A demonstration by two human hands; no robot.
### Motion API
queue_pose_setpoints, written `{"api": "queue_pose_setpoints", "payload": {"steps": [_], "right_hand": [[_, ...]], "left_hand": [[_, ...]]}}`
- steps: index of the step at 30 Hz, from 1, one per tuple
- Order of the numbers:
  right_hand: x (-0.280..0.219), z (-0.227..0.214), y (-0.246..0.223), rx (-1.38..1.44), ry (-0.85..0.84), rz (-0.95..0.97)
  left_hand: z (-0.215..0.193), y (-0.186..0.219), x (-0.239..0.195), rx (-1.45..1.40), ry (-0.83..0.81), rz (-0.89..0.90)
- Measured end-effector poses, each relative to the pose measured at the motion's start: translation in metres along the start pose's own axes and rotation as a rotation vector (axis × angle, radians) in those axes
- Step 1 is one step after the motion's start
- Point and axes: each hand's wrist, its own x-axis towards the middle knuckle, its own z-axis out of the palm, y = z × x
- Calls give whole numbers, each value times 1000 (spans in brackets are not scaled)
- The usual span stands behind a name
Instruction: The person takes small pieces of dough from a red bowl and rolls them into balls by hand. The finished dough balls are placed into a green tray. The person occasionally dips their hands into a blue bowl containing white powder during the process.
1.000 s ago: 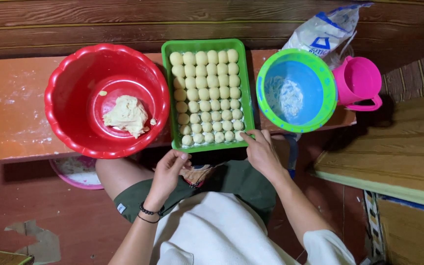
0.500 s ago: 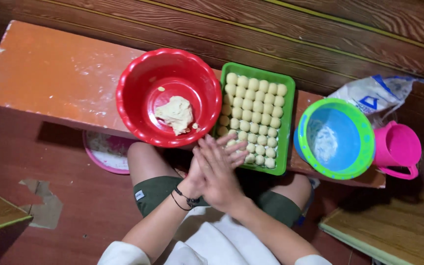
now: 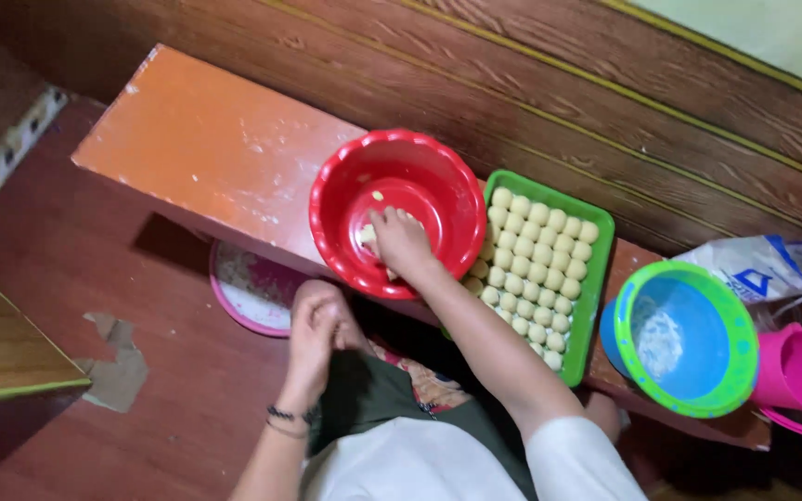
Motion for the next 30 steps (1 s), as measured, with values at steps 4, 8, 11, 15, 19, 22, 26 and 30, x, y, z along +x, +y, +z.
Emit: {"api": "queue_pose_setpoints", "payload": {"steps": [4,8,11,15,19,22,26,30], "right_hand": [[19,21,-13,-369,-306,70],[27,-3,-21,-364,-464,138],[20,-52,-27,-68,-496,258],[1,-72,31,48,-328,181],[-14,-130,24,263,-106,157],[-25,-143,16,301,66,109],[-41,-186,-19,257,118,-53],[-60,-201,-32,50,208,-185]], "left_hand": [[-15,-3,-23,30,-109,-59],[-22,7,-23,147,-143,2],[-7,59,-30,323,-153,75],[32,55,0,310,-209,260],[85,84,28,570,-418,534],[121,84,48,725,-511,680],[155,95,79,791,-576,714],[161,76,85,613,-611,931]]}}
